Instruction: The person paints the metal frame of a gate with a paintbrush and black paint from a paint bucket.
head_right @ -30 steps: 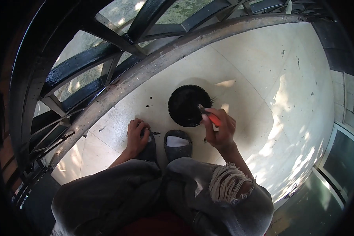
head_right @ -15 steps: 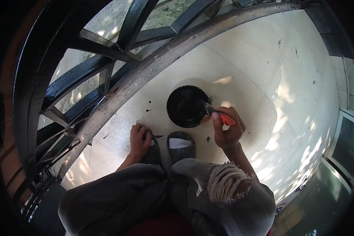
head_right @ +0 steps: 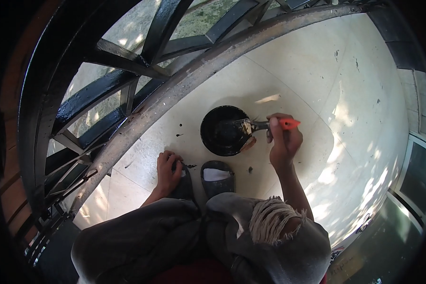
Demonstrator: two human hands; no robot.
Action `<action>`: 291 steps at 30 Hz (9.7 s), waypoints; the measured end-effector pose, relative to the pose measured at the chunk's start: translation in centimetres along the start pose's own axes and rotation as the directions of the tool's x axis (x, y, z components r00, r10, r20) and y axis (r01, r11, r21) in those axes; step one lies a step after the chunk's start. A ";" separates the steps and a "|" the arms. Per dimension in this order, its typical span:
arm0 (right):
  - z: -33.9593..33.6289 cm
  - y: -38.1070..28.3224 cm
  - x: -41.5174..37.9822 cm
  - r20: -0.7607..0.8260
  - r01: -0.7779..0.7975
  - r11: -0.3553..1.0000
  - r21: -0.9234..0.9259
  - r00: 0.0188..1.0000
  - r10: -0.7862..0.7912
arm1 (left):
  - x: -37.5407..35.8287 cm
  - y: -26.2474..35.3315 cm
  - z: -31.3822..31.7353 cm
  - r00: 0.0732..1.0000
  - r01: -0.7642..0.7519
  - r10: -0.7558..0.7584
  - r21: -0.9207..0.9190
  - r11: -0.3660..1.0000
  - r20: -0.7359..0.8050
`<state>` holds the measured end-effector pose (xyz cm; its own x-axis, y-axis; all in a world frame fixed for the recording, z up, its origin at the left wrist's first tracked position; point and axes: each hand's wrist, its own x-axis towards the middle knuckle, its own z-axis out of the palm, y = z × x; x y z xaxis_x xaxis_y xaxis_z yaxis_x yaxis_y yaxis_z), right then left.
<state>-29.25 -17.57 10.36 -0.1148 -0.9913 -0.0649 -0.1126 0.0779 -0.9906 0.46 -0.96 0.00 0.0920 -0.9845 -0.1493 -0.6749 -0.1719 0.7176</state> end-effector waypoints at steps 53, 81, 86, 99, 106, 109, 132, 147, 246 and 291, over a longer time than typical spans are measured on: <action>13.8 -1.9 17.8 0.208 -0.263 0.792 0.551 0.962 0.174 | 0.0 -0.3 0.5 0.992 0.062 -0.070 0.082 0.995 0.100; 10.7 1.8 19.2 -0.093 0.251 0.961 0.114 0.966 -0.241 | 0.2 -0.1 0.4 0.994 0.048 -0.055 0.081 0.996 0.090; 9.6 -0.4 18.8 -0.027 0.600 0.798 -0.057 0.798 -0.602 | 0.4 0.2 0.3 0.997 0.032 -0.039 0.098 0.995 0.073; 11.5 -1.1 19.1 0.314 0.783 0.549 -0.292 0.621 -0.718 | -0.1 -0.7 0.4 0.993 0.057 -0.065 0.075 0.996 0.095; 11.7 -2.1 19.0 0.299 0.815 0.535 -0.221 0.579 -0.759 | 0.1 -0.2 0.1 0.992 0.061 -0.069 0.070 0.996 0.110; 12.7 -1.3 19.1 0.359 0.838 0.472 -0.275 0.545 -0.758 | 0.0 -0.4 0.2 0.992 0.060 -0.067 0.069 0.996 0.104; 12.1 -1.6 20.2 0.379 0.833 0.466 -0.298 0.551 -0.744 | 0.0 -0.3 0.3 0.997 0.027 -0.032 0.062 0.998 0.075; 11.8 -1.0 20.0 0.400 0.811 0.482 -0.332 0.584 -0.706 | -0.2 -0.5 0.3 0.997 0.015 -0.020 0.060 0.998 0.072; 10.8 -6.3 15.9 0.677 0.912 -0.097 -0.399 0.221 -0.702 | -0.2 -0.2 -0.4 1.000 -0.022 0.022 0.007 1.000 0.011; 12.9 -2.2 16.7 0.530 0.857 0.430 -0.284 0.515 -0.674 | -0.2 -0.2 -0.3 0.999 -0.051 0.051 -0.006 0.999 -0.012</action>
<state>-18.15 -35.65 9.93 0.5400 -0.6189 0.5704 -0.4275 -0.7855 -0.4475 0.75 -0.78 0.10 0.0662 -0.9923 -0.1043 -0.6741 -0.1216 0.7286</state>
